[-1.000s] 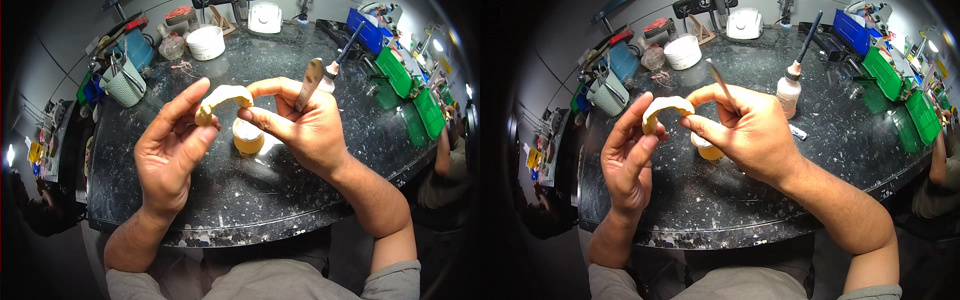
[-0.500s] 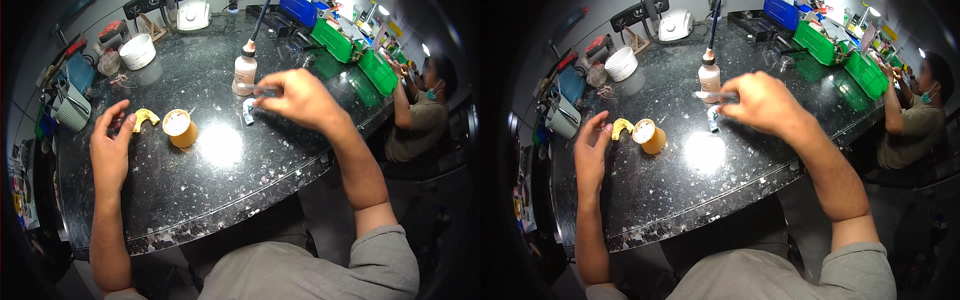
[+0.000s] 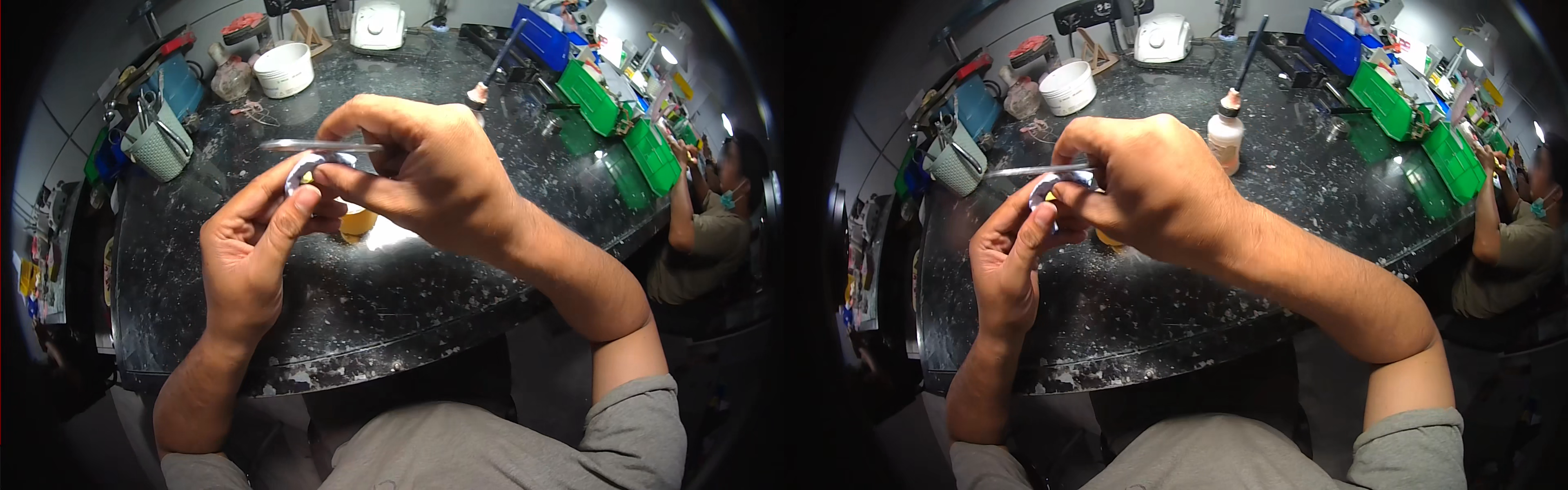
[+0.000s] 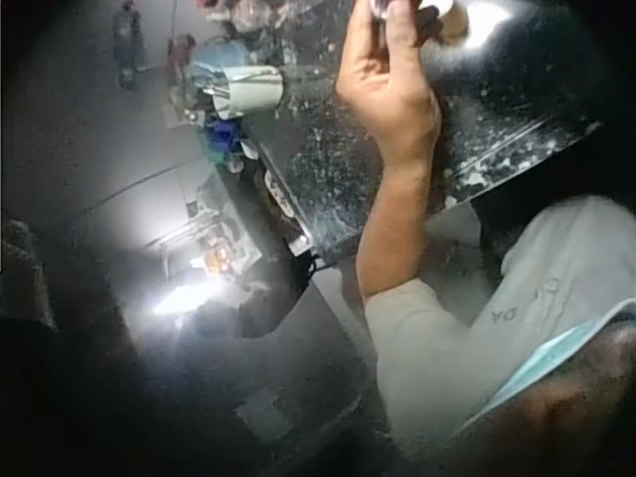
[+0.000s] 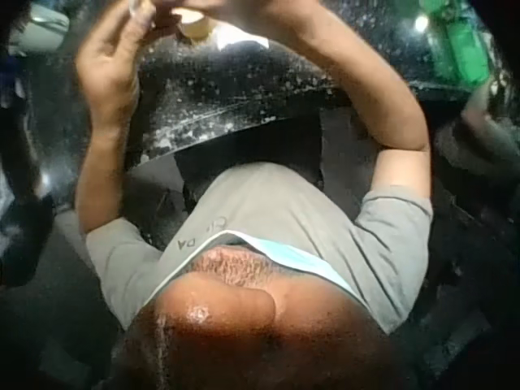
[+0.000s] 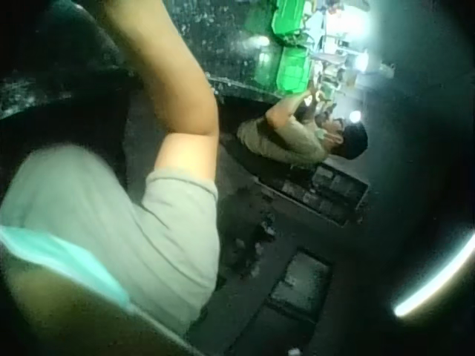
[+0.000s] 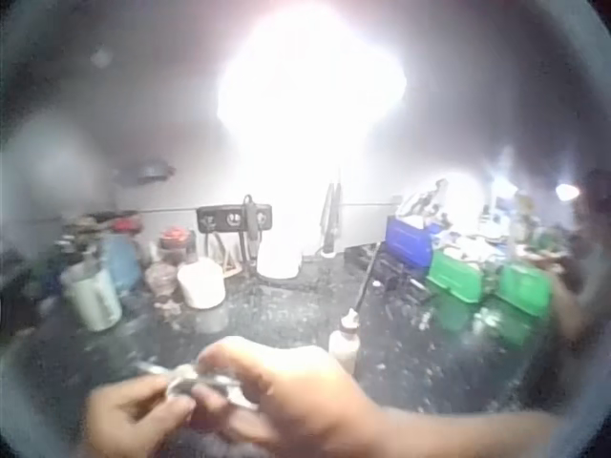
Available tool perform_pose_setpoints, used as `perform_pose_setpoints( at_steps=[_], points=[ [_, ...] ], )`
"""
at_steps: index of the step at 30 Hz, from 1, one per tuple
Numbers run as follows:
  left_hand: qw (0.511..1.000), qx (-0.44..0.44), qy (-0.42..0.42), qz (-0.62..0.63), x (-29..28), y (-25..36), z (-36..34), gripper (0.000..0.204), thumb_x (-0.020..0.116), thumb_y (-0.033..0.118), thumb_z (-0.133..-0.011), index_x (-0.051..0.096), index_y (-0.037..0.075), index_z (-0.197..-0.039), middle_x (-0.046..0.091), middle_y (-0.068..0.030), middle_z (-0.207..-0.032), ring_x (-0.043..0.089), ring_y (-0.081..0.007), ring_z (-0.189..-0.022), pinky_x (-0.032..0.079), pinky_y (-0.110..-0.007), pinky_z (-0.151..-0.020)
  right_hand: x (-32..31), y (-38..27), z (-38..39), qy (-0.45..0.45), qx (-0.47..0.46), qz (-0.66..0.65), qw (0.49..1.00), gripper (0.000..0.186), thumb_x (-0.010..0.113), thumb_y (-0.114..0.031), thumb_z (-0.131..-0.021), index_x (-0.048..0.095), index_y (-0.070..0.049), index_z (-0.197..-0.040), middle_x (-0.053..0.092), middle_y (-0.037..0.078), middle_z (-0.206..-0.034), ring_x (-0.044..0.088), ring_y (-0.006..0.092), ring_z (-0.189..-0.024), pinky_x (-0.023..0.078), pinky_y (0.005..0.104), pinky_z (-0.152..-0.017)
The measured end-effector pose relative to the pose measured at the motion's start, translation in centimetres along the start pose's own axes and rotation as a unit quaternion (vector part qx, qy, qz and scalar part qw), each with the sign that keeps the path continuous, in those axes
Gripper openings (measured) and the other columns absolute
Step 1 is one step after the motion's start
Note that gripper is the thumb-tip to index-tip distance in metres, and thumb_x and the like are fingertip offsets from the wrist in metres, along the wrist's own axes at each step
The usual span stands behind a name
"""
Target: The dental prosthetist uses tools to modify and sculpt dental models on a laboratory bench.
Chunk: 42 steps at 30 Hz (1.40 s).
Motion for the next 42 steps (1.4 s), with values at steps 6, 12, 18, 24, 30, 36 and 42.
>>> perform_pose_setpoints(
  at_steps=[6, 12, 18, 24, 30, 36, 42],
  points=[
    [0.971, 0.164, 0.072, -0.159, -0.3, 1.6, -0.4, 0.038, 0.063, -0.008, -0.090, 0.060, -0.005, -0.128, 0.067, -0.0171, -0.117, 0.066, -0.0195, -0.106, 0.058, -0.032, -0.090, -1.0, 4.8, 0.7, 0.114, -0.068, -0.183, 0.974, 0.034, 0.047, -0.024, -0.103, 0.069, 0.002, -0.105, 0.069, 0.007, -0.081, 0.061, 0.0105, -0.067, 0.050, 0.0260, -0.067],
    [0.950, 0.174, 0.042, -0.256, -0.2, 2.2, -0.3, 0.036, 0.067, -0.005, -0.088, 0.064, -0.003, -0.124, 0.069, -0.0152, -0.107, 0.067, -0.0164, -0.097, 0.058, -0.028, -0.088, -3.4, 6.4, 1.0, 0.070, 0.066, -0.254, 0.962, 0.061, 0.024, -0.039, -0.109, 0.064, 0.007, -0.107, 0.069, 0.019, -0.105, 0.065, 0.0149, -0.078, 0.057, 0.0277, -0.071],
    [0.945, 0.148, 0.081, -0.281, -0.5, 1.7, -0.4, 0.034, 0.069, 0.002, -0.090, 0.065, -0.003, -0.124, 0.071, -0.0124, -0.102, 0.066, -0.0131, -0.095, 0.055, -0.025, -0.084, -0.8, 4.7, 1.0, 0.113, 0.106, -0.331, 0.931, 0.030, 0.055, -0.020, -0.102, 0.062, 0.005, -0.117, 0.071, 0.014, -0.103, 0.071, 0.0197, -0.091, 0.059, 0.0311, -0.078],
    [0.997, 0.013, 0.081, -0.013, -0.9, 0.2, -1.2, 0.037, 0.061, 0.014, -0.099, 0.057, -0.001, -0.133, 0.071, -0.0095, -0.095, 0.065, -0.0090, -0.084, 0.052, -0.022, -0.077, 0.0, 5.7, 1.5, 0.058, 0.075, -0.308, 0.947, 0.023, 0.062, -0.015, -0.098, 0.068, 0.000, -0.114, 0.072, 0.011, -0.103, 0.070, 0.0204, -0.098, 0.058, 0.0305, -0.081],
    [0.988, -0.068, 0.124, 0.069, -2.2, -0.6, -1.4, 0.040, 0.051, 0.017, -0.103, 0.052, -0.004, -0.136, 0.065, -0.0064, -0.102, 0.062, -0.0096, -0.090, 0.052, -0.022, -0.083, 0.1, 5.9, 1.4, 0.058, 0.087, -0.313, 0.944, 0.021, 0.062, -0.017, -0.099, 0.070, 0.000, -0.106, 0.072, 0.008, -0.098, 0.068, 0.0132, -0.093, 0.055, 0.0265, -0.081],
    [0.981, -0.075, 0.130, 0.120, -2.4, -0.8, -1.5, 0.040, 0.050, 0.017, -0.100, 0.054, -0.007, -0.131, 0.068, -0.0163, -0.110, 0.066, -0.0176, -0.099, 0.052, -0.030, -0.091, 1.5, 5.9, 1.7, -0.005, 0.021, -0.194, 0.981, 0.022, 0.063, -0.019, -0.098, 0.071, 0.000, -0.106, 0.072, 0.005, -0.093, 0.067, 0.0129, -0.088, 0.054, 0.0292, -0.079],
    [0.980, -0.087, 0.103, 0.149, -2.4, -1.1, -1.5, 0.044, 0.046, 0.018, -0.099, 0.051, -0.010, -0.132, 0.065, -0.0220, -0.118, 0.065, -0.0229, -0.106, 0.050, -0.033, -0.095, 1.5, 6.5, 1.8, 0.034, 0.038, -0.209, 0.977, 0.022, 0.060, -0.018, -0.100, 0.069, 0.001, -0.102, 0.071, 0.007, -0.088, 0.069, 0.0149, -0.083, 0.053, 0.0279, -0.073]
  ],
)
Point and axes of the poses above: each hand's wrist, its own z-axis away from the middle knuckle, its own x-axis out of the palm, y = z × x, the point moved 4 cm from there along -z, towards the middle knuckle
